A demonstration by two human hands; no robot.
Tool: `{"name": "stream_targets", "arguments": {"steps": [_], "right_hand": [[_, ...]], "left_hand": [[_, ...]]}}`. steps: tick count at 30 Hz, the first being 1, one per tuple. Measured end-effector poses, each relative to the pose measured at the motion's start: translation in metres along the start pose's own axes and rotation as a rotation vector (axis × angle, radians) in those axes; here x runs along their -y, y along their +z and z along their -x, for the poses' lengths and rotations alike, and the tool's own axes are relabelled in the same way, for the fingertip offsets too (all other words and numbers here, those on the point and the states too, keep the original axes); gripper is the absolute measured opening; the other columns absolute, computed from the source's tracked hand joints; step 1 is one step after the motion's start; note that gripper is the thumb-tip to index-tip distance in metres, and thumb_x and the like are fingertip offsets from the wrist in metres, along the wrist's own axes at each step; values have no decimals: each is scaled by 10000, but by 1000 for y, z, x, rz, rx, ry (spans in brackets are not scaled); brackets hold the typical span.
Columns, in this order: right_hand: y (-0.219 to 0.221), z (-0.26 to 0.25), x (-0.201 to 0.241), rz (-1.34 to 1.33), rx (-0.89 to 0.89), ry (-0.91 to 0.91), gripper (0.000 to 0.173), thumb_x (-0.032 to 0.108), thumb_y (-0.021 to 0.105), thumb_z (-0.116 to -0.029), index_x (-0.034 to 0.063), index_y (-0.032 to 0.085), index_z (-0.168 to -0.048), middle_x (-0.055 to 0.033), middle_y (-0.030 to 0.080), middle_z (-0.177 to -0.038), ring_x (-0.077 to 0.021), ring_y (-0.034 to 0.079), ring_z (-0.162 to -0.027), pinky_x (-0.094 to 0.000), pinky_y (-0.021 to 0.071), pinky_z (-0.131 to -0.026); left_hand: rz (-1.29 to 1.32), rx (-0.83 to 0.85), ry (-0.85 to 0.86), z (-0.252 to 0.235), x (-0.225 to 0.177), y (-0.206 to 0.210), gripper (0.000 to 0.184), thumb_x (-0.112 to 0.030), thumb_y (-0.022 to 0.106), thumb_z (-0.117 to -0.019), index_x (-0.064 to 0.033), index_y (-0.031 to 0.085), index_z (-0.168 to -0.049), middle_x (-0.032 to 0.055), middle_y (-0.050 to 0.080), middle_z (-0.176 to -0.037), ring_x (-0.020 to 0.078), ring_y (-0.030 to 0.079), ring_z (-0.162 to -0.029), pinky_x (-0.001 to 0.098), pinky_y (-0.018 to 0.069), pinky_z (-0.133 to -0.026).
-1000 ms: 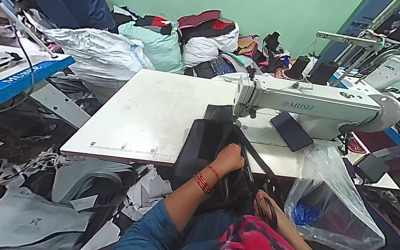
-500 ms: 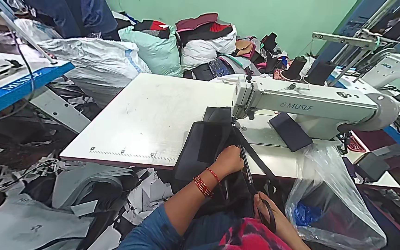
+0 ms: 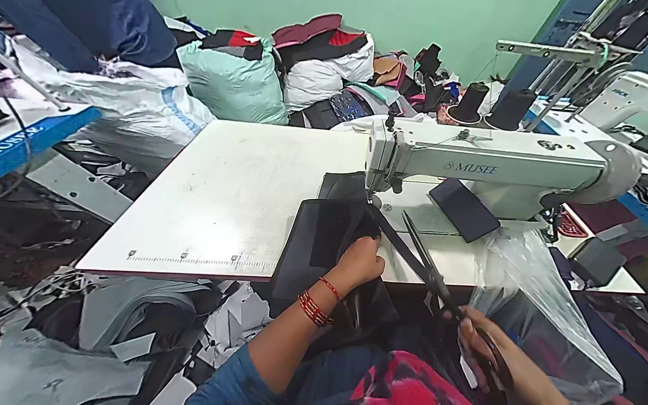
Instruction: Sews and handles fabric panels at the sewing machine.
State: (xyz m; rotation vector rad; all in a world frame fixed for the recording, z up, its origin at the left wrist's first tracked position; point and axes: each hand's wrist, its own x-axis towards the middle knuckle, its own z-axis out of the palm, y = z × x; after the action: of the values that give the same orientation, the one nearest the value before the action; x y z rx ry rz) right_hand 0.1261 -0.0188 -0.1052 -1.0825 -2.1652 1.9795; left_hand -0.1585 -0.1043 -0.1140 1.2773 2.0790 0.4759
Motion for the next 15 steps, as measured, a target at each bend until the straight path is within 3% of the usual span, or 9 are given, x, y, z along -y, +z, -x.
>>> {"name": "stream_targets", "arguments": {"steps": [2, 4, 6, 8, 11, 15], "right_hand": [[-14, -20, 7, 197, -130, 42, 601, 548, 621, -904, 63, 564, -1254, 29, 575, -693, -68, 508, -443, -256, 471, -416], [-27, -48, 10, 438, -232, 55, 531, 444, 701, -934, 29, 602, -1250, -45, 593, -749, -148, 543, -544, -357, 486, -518], [-31, -74, 17, 646, -322, 70, 499, 358, 730, -944, 4, 612, -1275, -157, 661, -857, -298, 639, -732, -522, 527, -696], [-31, -93, 26, 810, -393, 98, 481, 281, 712, -958, -4, 593, -1327, -250, 696, -1028, -430, 677, -952, -642, 500, -840], [-34, -110, 28, 956, -454, 82, 544, 272, 732, -942, -18, 577, -1375, -293, 662, -1225, -492, 619, -1172, -676, 469, -930], [-28, -113, 49, 998, -396, 54, 585, 206, 759, -927, -50, 554, -1411, -336, 560, -1361, -538, 498, -1298, -677, 447, -982]], "left_hand": [[-1, -7, -6, -1, 0, 1, 494, -115, 526, -972, 63, 527, -1432, 269, 608, -1322, 371, 583, -1267, 523, 449, -1075], [9, -14, -14, -1, 1, 1, 538, -108, 532, -961, 54, 484, -1472, 263, 605, -1332, 360, 582, -1274, 512, 446, -1083], [34, -23, -25, 0, 1, 0, 582, -98, 538, -953, 54, 439, -1506, 264, 598, -1358, 352, 577, -1291, 502, 438, -1099], [50, -28, -27, 0, 2, -1, 593, -94, 538, -951, 54, 426, -1514, 265, 595, -1365, 350, 578, -1289, 496, 439, -1097], [80, -19, -10, 0, 6, -2, 573, -86, 534, -956, 57, 444, -1503, 264, 596, -1374, 342, 577, -1301, 493, 432, -1108], [134, -26, 25, 0, 11, -3, 541, -70, 529, -949, 62, 484, -1472, 261, 621, -1335, 342, 605, -1245, 499, 454, -1066]]}}
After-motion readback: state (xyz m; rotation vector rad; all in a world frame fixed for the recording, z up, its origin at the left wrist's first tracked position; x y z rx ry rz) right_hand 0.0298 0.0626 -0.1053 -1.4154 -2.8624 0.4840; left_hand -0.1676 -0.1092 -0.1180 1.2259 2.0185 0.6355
